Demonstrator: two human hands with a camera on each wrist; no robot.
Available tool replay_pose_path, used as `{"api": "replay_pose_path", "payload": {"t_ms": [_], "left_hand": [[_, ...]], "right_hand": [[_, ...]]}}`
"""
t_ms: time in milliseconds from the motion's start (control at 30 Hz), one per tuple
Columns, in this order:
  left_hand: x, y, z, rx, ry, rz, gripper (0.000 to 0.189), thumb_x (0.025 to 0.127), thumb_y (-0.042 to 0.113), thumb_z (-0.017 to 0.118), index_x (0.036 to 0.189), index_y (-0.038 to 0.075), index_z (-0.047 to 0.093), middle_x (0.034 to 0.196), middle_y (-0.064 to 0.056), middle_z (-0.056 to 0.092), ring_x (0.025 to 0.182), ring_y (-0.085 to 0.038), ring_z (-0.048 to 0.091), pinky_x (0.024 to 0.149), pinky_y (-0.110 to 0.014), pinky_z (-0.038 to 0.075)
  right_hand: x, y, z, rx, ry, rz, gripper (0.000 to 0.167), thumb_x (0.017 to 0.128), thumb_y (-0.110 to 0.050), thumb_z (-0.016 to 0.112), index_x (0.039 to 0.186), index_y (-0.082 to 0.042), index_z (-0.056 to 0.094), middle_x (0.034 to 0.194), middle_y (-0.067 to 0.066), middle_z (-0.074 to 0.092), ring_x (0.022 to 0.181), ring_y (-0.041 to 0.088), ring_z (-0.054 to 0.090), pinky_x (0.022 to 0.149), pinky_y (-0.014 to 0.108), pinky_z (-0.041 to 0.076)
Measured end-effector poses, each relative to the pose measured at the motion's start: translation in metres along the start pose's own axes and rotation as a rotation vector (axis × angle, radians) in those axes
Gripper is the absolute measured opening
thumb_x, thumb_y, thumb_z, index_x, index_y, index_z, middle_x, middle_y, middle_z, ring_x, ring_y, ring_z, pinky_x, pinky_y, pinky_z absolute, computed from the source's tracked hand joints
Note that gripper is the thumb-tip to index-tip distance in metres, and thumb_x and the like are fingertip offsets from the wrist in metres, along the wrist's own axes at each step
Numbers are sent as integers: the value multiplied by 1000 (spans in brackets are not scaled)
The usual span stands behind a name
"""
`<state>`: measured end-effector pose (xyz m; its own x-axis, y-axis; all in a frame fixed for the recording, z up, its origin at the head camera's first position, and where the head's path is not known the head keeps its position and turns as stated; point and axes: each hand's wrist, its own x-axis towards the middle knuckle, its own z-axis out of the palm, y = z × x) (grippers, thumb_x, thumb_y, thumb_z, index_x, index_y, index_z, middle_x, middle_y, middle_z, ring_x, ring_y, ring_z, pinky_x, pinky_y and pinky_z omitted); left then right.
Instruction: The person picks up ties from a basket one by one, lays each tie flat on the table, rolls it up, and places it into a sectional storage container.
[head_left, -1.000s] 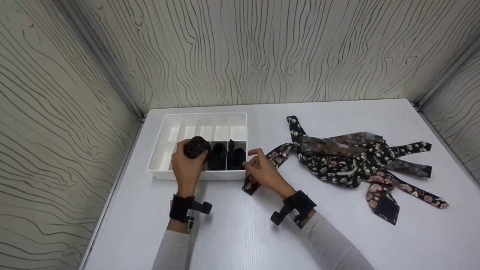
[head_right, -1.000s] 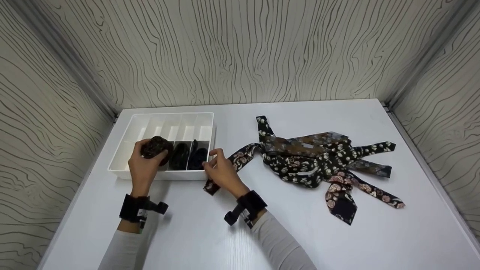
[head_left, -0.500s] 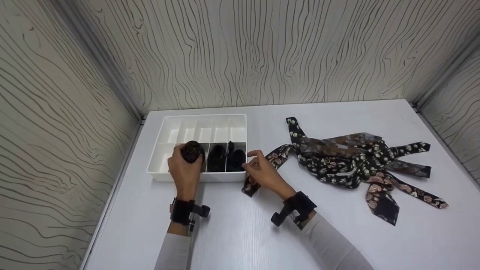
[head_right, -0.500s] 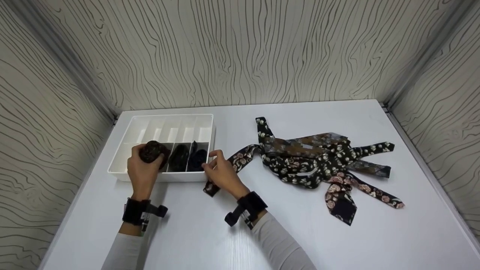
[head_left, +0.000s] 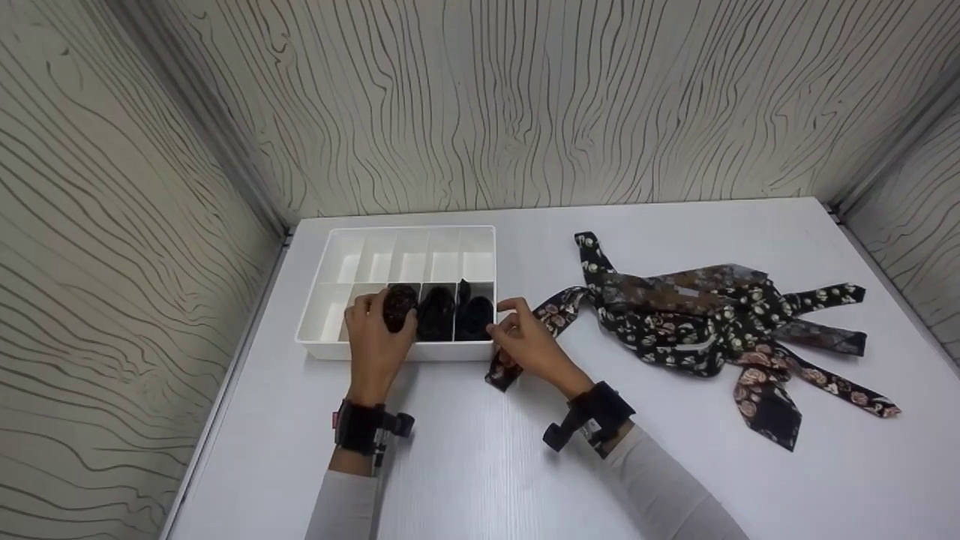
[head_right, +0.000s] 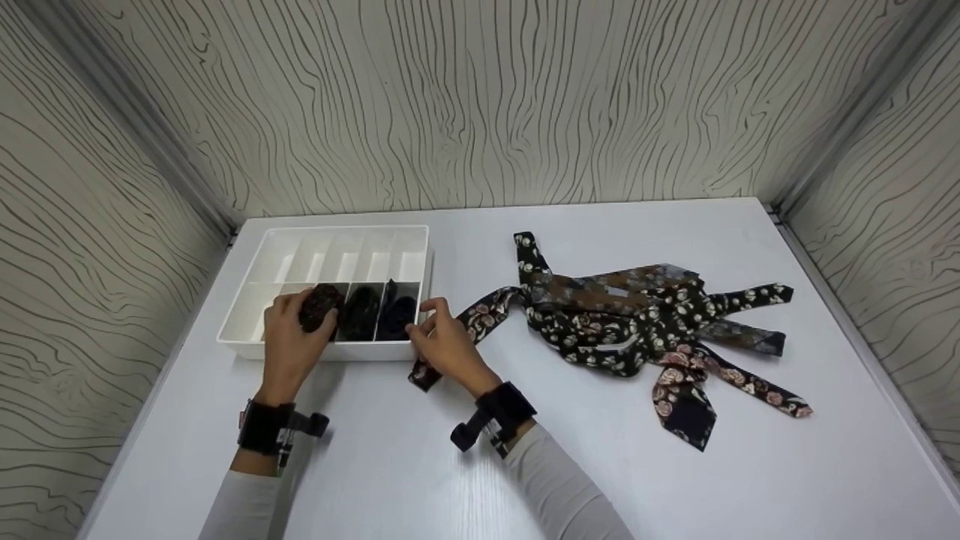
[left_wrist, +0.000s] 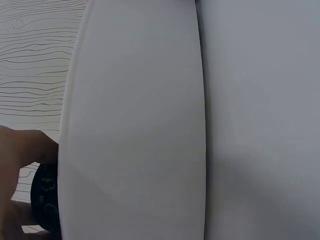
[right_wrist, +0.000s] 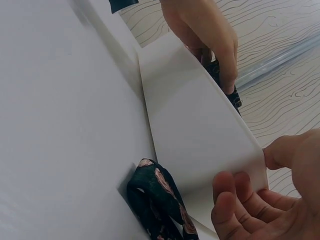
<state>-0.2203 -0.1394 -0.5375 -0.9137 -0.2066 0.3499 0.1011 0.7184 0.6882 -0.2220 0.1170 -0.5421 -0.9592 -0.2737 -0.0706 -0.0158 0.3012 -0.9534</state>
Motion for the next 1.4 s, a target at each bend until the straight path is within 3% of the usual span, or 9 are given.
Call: {"api": "replay_pose_path", "payload": {"t_ms": [200, 400, 800, 900, 1000, 1100, 1200, 1300, 1400], "left_hand": [[1, 2, 1, 9, 31, 20, 53, 93, 18, 81, 140, -2, 65, 134, -23, 57, 124, -41, 50, 104, -54, 48], [-2, 0, 5, 19, 58, 53, 27, 90, 12, 85, 112, -2, 78, 123, -19, 68, 119, -39, 54, 101, -50, 50], [-10, 3, 1, 118, 80, 178, 18, 98, 5, 70, 108, -8, 79, 124, -25, 75, 120, -42, 61, 98, -57, 46], [-12, 2, 2, 91, 88, 186, 18, 99, 4, 69, 110, -7, 78, 127, -26, 74, 129, -45, 56, 100, -61, 42], [-16, 2, 6, 7, 137, 213, 19, 100, 1, 67, 114, -6, 76, 134, -25, 71, 138, -45, 51, 110, -61, 42], [-22, 7, 11, -125, 203, 301, 19, 98, -6, 63, 112, -4, 76, 132, -20, 72, 136, -39, 53, 113, -51, 45], [-31, 19, 16, -226, 206, 448, 21, 93, -12, 62, 103, 0, 76, 116, -13, 74, 117, -28, 63, 98, -33, 55], [-45, 34, 23, -249, 96, 606, 21, 88, -13, 66, 99, 2, 75, 104, -8, 72, 98, -20, 67, 84, -23, 57], [-62, 46, 34, -180, -69, 721, 16, 88, 1, 75, 104, 6, 76, 106, -5, 70, 96, -16, 68, 85, -23, 59]], "right_hand": [[0, 0, 1, 0, 1, 3, 46, 106, -20, 65, 144, -4, 44, 95, 7, 67, 65, 16, 64, 59, 28, 53], [-1, -2, 1, -6, 9, -5, 46, 105, -19, 65, 144, -3, 45, 93, 7, 66, 64, 15, 63, 59, 28, 53], [-3, 1, -2, 2, 15, -26, 37, 110, -20, 57, 142, -3, 49, 93, 10, 66, 66, 19, 63, 62, 31, 55], [-7, 8, -7, -101, 56, -98, 28, 110, -12, 52, 137, -4, 58, 100, 14, 69, 80, 21, 65, 74, 33, 55], [-13, 20, -15, -329, 111, -215, 38, 95, 9, 56, 128, -4, 67, 116, 16, 69, 106, 30, 62, 96, 44, 51], [-22, 31, -24, -579, 105, -298, 57, 76, 18, 60, 127, -6, 72, 133, 17, 64, 130, 42, 50, 112, 61, 41], [-30, 37, -29, -722, 82, -331, 52, 78, 15, 69, 123, -10, 76, 134, 16, 66, 131, 44, 50, 112, 65, 41], [-34, 38, -31, -778, 115, -347, 32, 84, 5, 76, 110, -12, 80, 119, 10, 73, 115, 34, 59, 102, 53, 51], [-37, 36, -31, -767, 123, -333, 21, 89, -3, 77, 106, -14, 80, 108, 3, 76, 101, 24, 61, 89, 42, 55]]}}
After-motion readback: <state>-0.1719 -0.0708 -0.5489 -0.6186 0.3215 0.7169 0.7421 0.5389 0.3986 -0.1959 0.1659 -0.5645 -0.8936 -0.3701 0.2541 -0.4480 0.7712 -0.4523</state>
